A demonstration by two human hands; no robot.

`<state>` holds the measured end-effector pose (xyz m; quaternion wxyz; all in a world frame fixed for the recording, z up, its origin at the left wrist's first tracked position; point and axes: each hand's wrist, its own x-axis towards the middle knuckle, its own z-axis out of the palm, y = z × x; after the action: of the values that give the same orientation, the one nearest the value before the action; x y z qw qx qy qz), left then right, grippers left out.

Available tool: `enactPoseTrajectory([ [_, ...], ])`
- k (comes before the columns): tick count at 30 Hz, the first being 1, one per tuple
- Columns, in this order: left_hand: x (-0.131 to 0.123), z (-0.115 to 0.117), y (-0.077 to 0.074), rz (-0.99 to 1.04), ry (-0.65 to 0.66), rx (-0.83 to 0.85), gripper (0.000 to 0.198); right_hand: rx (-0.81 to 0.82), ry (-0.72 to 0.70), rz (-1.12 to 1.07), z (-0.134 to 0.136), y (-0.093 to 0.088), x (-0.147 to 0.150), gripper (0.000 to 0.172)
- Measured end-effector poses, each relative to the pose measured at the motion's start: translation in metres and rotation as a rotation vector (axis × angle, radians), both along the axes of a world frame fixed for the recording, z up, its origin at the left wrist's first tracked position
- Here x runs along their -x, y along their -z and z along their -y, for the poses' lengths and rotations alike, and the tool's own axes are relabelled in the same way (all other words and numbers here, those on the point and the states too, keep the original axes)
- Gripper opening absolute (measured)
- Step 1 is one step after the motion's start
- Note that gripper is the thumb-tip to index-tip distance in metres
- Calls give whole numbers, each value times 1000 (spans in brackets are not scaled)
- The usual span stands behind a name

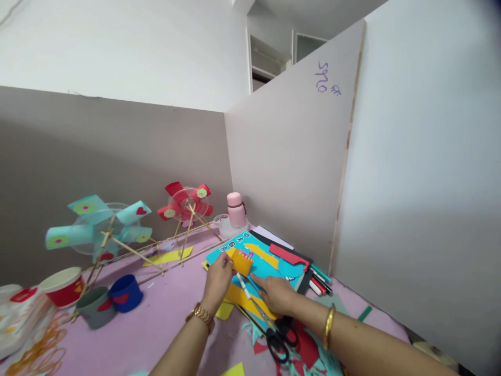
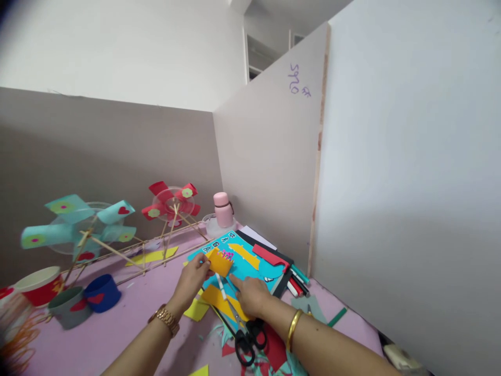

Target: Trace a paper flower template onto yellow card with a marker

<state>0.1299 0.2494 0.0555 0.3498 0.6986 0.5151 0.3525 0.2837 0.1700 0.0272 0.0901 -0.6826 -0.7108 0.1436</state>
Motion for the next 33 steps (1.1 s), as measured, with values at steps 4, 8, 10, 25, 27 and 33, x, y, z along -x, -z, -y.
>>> enactPoseTrajectory([
  [4,5,-3,-15,-6,-17,-55,25,22,-18,59,-4,-6,0,39],
  [8,12,-11,-29,-31,-57,-98,25,21,-35,86,-9,-6,2,39],
  [10,16,-16,-35,-46,-73,-107,25,20,-41,90,-10,-5,3,40],
  [25,25,-26,-35,-164,-93,-119,25,-257,-171,42,-37,4,18,33],
  [27,24,-28,-32,-186,-91,-139,25,-257,-200,50,-43,8,22,36],
  [33,23,-32,-37,-238,-105,-244,25,-267,-177,123,-52,11,25,35],
])
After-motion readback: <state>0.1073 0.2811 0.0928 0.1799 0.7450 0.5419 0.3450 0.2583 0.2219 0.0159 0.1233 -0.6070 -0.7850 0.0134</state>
